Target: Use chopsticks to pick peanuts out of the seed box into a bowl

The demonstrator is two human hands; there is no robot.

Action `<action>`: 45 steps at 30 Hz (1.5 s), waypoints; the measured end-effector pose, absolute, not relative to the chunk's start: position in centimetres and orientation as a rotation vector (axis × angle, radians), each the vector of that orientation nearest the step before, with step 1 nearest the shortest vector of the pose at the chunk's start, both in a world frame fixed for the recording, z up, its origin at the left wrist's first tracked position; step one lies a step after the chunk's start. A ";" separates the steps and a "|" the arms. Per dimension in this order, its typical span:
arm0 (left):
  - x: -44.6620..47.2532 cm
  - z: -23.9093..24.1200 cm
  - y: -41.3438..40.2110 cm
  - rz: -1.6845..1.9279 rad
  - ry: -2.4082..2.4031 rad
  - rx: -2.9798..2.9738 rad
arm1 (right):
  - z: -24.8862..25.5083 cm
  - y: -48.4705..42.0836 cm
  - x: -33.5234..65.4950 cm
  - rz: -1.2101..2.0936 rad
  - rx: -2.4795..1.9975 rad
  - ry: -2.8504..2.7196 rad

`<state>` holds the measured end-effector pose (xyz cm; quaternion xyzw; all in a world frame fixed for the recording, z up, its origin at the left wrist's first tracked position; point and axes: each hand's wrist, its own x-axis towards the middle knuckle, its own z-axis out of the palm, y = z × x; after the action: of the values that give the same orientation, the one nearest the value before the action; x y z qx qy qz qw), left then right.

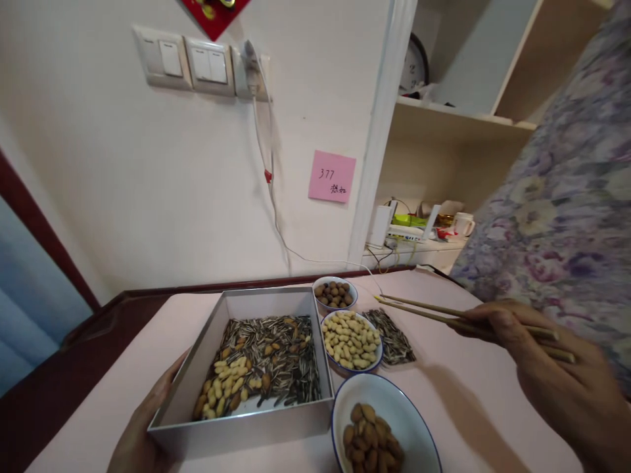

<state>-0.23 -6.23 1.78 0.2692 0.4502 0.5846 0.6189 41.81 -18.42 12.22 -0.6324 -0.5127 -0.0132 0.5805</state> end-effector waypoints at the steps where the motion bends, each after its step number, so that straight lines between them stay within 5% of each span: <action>1: -0.2 1.8 -6.2 1.346 1.042 0.616 | 12.3 -18.4 41.8 -0.018 -1.476 -1.200; 11: -0.4 1.4 -6.6 1.326 0.809 0.676 | 15.1 -13.3 33.6 0.192 -1.224 -1.604; 29: -0.6 0.4 -6.7 1.306 0.765 0.640 | 9.5 -3.4 29.2 0.468 -1.312 -1.831; 40: -0.4 0.5 -6.7 1.306 0.770 0.615 | 11.1 -7.6 31.2 0.451 -1.293 -1.660; 45: -0.6 0.4 -6.5 1.306 0.793 0.618 | 13.3 -13.6 35.2 0.101 -1.295 -1.449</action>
<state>-0.64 -6.49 0.40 0.2753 0.3532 0.5817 0.6791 35.22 -13.65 13.34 -0.5499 -0.6157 0.0429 0.5628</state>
